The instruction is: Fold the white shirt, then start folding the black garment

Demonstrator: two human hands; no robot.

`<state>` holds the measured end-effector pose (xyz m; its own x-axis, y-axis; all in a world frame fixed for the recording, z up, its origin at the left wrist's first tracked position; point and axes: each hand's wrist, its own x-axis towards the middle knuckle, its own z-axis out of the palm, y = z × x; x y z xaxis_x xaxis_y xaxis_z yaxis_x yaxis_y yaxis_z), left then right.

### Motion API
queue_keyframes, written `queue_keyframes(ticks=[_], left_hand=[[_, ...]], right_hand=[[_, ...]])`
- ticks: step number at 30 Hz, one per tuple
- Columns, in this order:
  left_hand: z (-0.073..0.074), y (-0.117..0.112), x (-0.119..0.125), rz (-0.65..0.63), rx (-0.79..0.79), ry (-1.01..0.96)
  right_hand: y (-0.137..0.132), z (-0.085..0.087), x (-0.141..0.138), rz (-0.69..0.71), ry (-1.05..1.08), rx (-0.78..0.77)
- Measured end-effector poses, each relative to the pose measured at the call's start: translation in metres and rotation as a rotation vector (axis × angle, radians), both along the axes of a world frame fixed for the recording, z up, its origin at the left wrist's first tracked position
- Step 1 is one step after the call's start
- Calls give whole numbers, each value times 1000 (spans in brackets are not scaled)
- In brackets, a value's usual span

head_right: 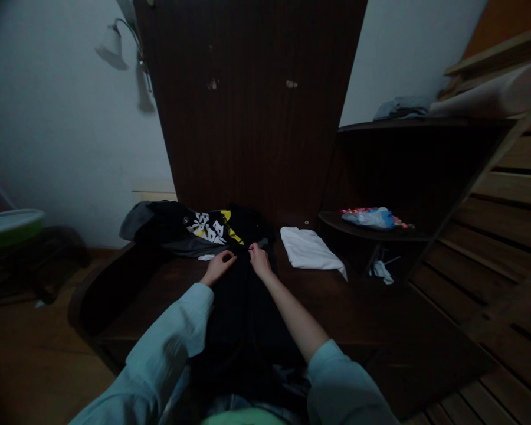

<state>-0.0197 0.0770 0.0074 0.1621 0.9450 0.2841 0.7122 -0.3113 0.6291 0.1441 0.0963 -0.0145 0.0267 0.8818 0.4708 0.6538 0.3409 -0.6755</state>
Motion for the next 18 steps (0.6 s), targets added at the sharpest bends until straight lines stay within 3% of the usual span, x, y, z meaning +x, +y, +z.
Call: queue_keyframes(ticks=[3, 11, 18], left_hand=[[-2, 1, 0, 32, -2, 16], [-1, 0, -2, -2, 6, 92], [0, -1, 0, -41, 34, 162]], right_hand=[[0, 1, 0, -27, 30, 5], [3, 2, 11, -293, 204, -31], [3, 1, 8, -217, 211, -81]])
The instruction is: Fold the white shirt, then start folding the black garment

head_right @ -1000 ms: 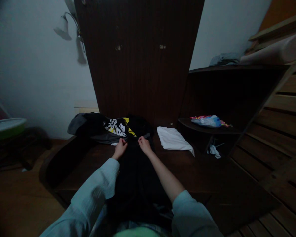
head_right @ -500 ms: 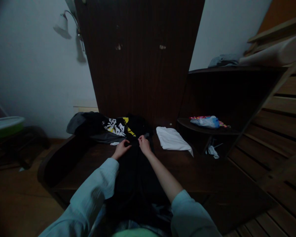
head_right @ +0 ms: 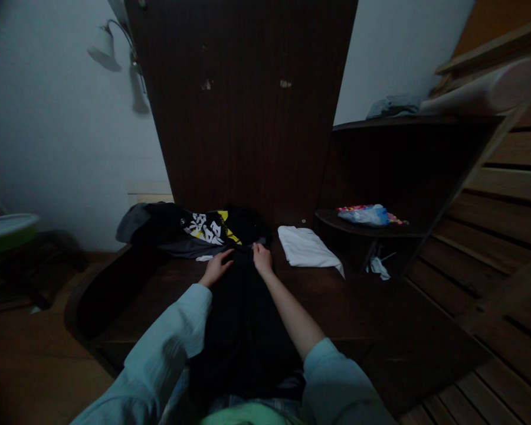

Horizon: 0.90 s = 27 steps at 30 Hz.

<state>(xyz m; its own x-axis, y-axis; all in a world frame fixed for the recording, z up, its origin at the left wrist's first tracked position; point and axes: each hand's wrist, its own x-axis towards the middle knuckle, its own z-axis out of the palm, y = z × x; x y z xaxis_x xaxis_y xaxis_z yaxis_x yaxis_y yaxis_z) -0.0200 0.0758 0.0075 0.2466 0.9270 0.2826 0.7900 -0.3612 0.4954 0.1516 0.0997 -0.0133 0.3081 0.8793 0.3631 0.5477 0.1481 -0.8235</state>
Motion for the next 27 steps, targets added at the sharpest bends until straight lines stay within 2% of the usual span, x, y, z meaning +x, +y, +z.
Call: queue_keyframes(ticks=[7, 12, 15, 18, 23, 27], left_hand=[[-3, 1, 0, 10, 29, 61], [0, -2, 2, 16, 21, 75], [4, -4, 0, 10, 15, 77], [6, -5, -8, -34, -6, 23], [10, -11, -29, -165, -148, -163], [16, -22, -31, -308, -360, -177]], right_hand=[[-4, 3, -3, 132, 28, -43], [-2, 11, -5, 199, 111, -152], [-5, 20, 9, 229, 172, -227], [-16, 26, 37, 227, 206, -300], [-46, 27, 74, 260, 197, -490], [-53, 26, 68, 337, 205, -616]])
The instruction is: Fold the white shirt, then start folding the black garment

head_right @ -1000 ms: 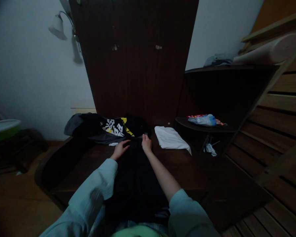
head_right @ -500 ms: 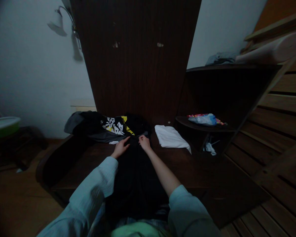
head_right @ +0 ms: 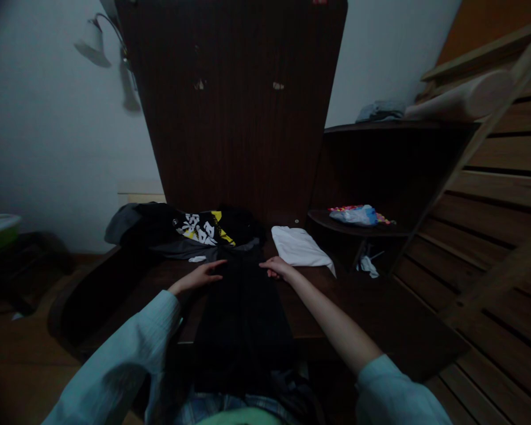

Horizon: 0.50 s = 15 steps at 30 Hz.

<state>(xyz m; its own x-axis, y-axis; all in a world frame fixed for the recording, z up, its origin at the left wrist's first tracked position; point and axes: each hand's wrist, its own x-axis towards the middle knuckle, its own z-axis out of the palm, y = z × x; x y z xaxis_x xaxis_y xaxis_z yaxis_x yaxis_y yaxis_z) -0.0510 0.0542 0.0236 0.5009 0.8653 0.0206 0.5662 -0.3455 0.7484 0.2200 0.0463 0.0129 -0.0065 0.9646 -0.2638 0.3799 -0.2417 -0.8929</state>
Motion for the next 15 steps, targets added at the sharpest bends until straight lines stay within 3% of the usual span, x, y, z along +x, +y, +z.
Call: queue_keyframes(ticks=[4, 8, 11, 13, 15], left_hand=[[3, -7, 13, 73, -193, 63], [4, -5, 23, 95, -204, 62], [13, 4, 29, 65, -4, 60], [25, 17, 34, 59, 162, 78], [41, 35, 42, 57, 228, 82]], right_hand=[[1, -1, -20, 25, -4, -1], [-1, 0, -30, 14, -3, 76], [1, 12, -29, 4, -27, 214], [9, 28, -28, -8, -117, 353], [25, 48, -26, -38, -253, 470]])
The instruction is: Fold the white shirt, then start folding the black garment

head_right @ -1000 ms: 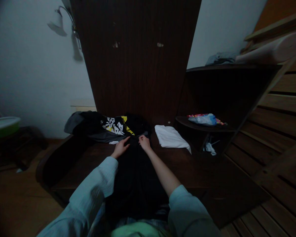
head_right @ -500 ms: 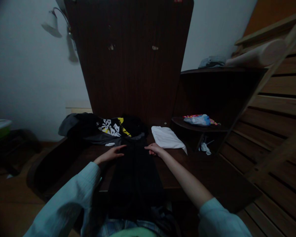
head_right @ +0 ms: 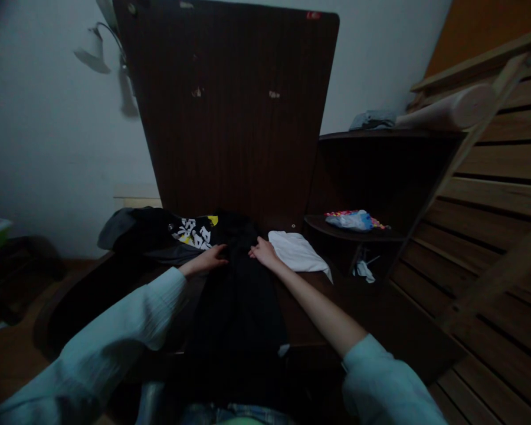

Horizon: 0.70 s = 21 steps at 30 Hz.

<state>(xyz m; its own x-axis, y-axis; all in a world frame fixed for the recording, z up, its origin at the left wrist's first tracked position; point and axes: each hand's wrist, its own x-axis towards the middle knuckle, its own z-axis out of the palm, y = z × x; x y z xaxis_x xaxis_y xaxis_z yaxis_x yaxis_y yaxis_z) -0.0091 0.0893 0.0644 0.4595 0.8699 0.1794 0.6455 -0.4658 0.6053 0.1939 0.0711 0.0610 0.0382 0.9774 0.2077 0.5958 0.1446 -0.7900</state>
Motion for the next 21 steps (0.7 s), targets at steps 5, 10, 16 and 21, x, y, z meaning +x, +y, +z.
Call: queue_keyframes(ticks=[5, 10, 16, 21], left_hand=[[35, 49, 22, -45, 193, -16], [28, 52, 21, -95, 423, 123], [2, 3, -22, -18, 128, 386], [-8, -47, -52, -48, -164, 491]], right_hand=[[53, 42, 2, -64, -87, 117], [71, 29, 1, 55, -76, 78], [17, -24, 9, 261, -406, -9], [-33, -65, 10, 360, -583, 128]])
